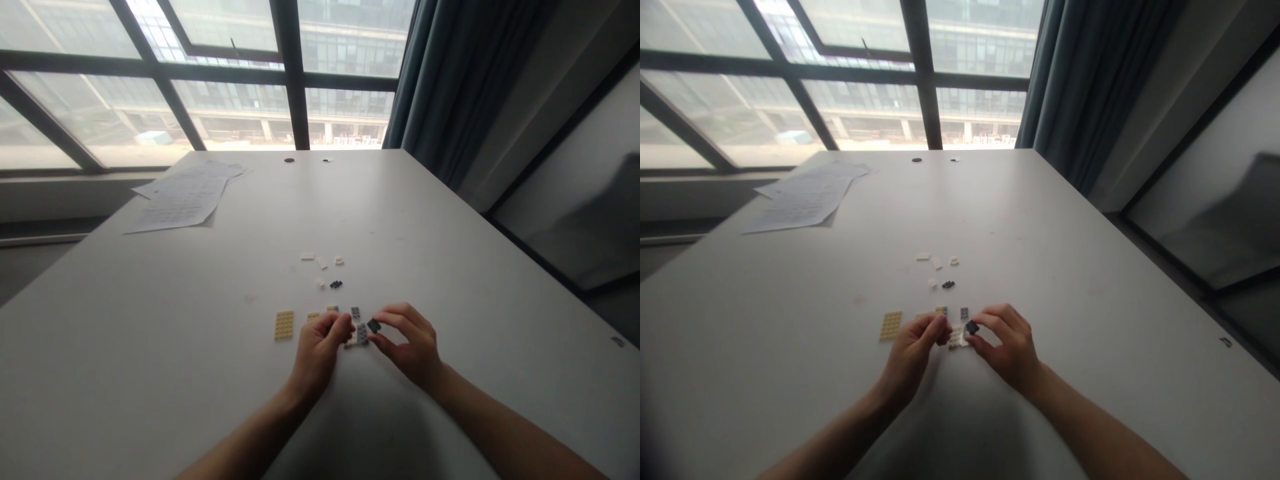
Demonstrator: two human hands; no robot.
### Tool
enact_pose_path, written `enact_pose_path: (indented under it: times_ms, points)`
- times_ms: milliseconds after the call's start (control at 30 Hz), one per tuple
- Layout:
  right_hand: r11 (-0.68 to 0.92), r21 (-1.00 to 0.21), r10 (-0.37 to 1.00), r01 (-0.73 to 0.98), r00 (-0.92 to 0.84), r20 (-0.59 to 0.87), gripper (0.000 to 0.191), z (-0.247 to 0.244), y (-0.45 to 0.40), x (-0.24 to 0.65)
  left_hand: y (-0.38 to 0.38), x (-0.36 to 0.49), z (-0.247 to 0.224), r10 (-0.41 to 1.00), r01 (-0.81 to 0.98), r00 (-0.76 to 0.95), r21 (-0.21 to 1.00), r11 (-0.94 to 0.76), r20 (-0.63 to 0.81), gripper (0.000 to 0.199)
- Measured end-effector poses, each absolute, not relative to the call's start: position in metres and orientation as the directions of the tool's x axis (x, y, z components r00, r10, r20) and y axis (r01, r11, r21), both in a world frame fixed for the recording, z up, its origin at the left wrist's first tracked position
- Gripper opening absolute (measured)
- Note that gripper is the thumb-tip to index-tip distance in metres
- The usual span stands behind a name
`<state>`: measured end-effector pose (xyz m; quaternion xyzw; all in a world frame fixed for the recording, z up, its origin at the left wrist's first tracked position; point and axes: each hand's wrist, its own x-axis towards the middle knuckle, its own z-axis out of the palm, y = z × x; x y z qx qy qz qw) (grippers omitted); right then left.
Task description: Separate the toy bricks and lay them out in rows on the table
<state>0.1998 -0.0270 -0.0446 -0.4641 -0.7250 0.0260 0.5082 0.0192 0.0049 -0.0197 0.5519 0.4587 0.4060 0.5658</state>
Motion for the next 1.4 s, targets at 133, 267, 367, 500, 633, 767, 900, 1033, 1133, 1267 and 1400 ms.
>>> enact_pose_path:
  times_ms: [133, 267, 367, 500, 633, 767, 900, 1033, 1133, 1267, 1400]
  points:
    - [0.349, -0.584, 0.845, 0.733, 0.024, 0.535, 0.015, -0.051, -0.013, 0.212, 0.007, 0.017, -0.016, 0.99, 0.024, 0.14, 0.999, 0.03, -0.033, 0.037]
    - [0.172, -0.575, 0.928, 0.8, 0.064, 0.366, 0.01, -0.054, -0.004, 0.218, 0.005, 0.017, -0.013, 0.987, 0.02, 0.159, 1.0, -0.017, 0.014, 0.037]
    - [0.112, -0.517, 0.947, 0.849, 0.067, 0.314, 0.01, -0.054, -0.003, 0.217, 0.003, 0.017, -0.011, 0.983, 0.038, 0.176, 0.998, -0.051, 0.043, 0.036]
    - [0.094, -0.502, 0.959, 0.86, 0.056, 0.277, 0.016, -0.053, -0.004, 0.216, 0.003, 0.016, -0.012, 0.982, 0.032, 0.177, 0.996, -0.08, 0.073, 0.035]
    - [0.113, -0.516, 0.958, 0.849, 0.045, 0.284, 0.014, -0.054, -0.006, 0.216, 0.004, 0.015, -0.015, 0.979, 0.02, 0.18, 0.995, -0.097, 0.091, 0.035]
    - [0.121, -0.521, 0.958, 0.845, 0.038, 0.284, 0.011, -0.054, -0.007, 0.216, 0.002, 0.015, -0.018, 0.973, 0.067, 0.199, 0.989, -0.129, 0.114, 0.035]
    - [0.112, -0.511, 0.963, 0.852, 0.034, 0.269, 0.01, -0.053, -0.007, 0.214, 0.002, 0.014, -0.02, 0.958, 0.177, 0.214, 0.957, -0.228, 0.189, 0.033]
    - [0.11, -0.5, 0.966, 0.859, 0.025, 0.256, 0.01, -0.053, -0.008, 0.213, 0.012, 0.008, -0.023, 0.864, 0.324, 0.307, 0.809, -0.49, 0.4, 0.021]
    - [0.111, -0.491, 0.967, 0.864, 0.021, 0.255, 0.011, -0.054, -0.008, 0.212, 0.027, 0.003, -0.024, 0.746, 0.464, 0.409, 0.584, -0.666, 0.526, 0.011]
    - [0.125, -0.49, 0.967, 0.863, 0.004, 0.255, 0.011, -0.053, -0.008, 0.211, 0.056, 0.002, -0.021, 0.735, 0.696, 0.481, 0.302, -0.651, 0.477, 0.011]
    - [0.133, -0.497, 0.967, 0.857, -0.002, 0.256, 0.01, -0.052, -0.007, 0.211, 0.083, 0.01, -0.019, 0.802, 0.823, 0.483, 0.131, -0.553, 0.352, 0.019]
